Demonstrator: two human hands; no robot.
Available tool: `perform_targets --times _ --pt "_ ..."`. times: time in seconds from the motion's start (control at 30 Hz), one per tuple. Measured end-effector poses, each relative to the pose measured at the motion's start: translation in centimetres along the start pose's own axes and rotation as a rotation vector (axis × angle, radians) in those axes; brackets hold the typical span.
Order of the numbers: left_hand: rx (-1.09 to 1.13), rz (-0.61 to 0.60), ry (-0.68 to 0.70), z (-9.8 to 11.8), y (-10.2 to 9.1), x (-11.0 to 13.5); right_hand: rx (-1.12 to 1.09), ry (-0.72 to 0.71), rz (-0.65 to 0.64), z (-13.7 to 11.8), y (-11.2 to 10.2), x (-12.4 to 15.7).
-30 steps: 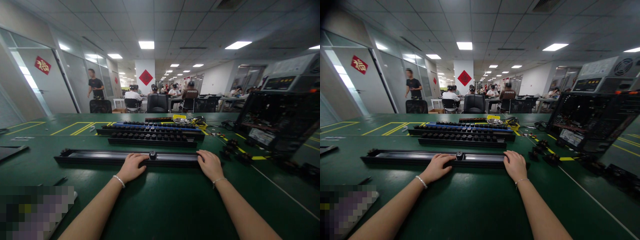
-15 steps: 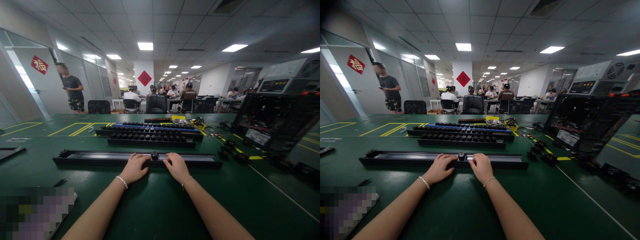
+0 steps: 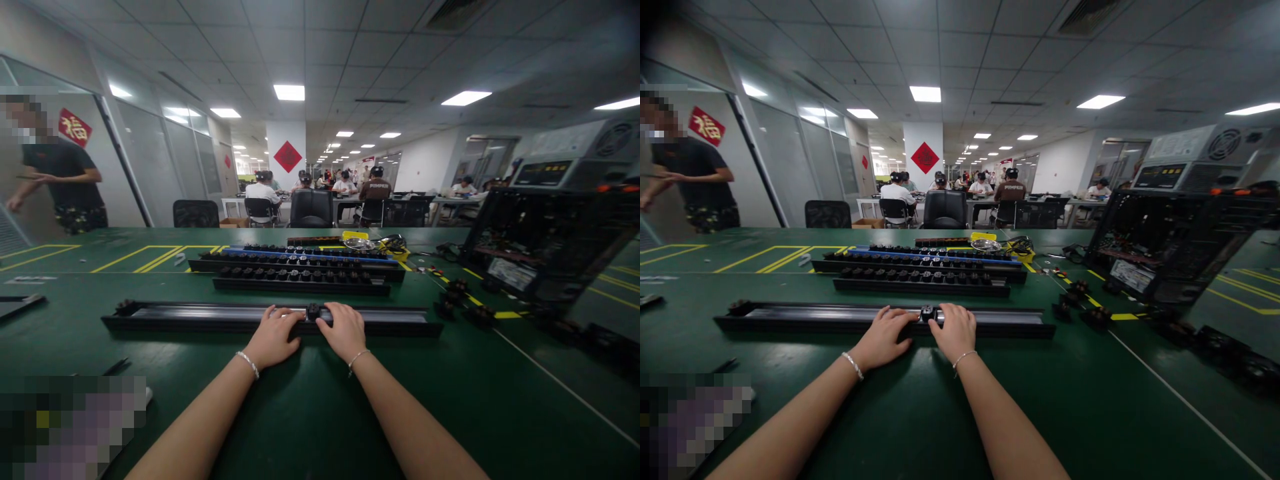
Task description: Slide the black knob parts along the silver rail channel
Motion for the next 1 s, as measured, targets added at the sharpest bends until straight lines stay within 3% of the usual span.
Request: perform_targets --times 0.57,1.0 --pt "0.002 -0.014 0.045 1.7 0.6 -0.7 0.003 0.054 -0.011 -0.1 0.0 -0.1" --pt "0.005 -0.010 0.062 2.2 0.7 -0.8 -0.020 0.103 0.077 0.2 0.2 0.0"
Point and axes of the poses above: each hand's wrist, its own x-axis away from the middle knuckle, its own y-axis out of the palm, z = x × y, the point moved 8 cm from there along -x, towards the middle knuckle, and after that the axes turned 4 degrees about z, right-handed, at the moved point
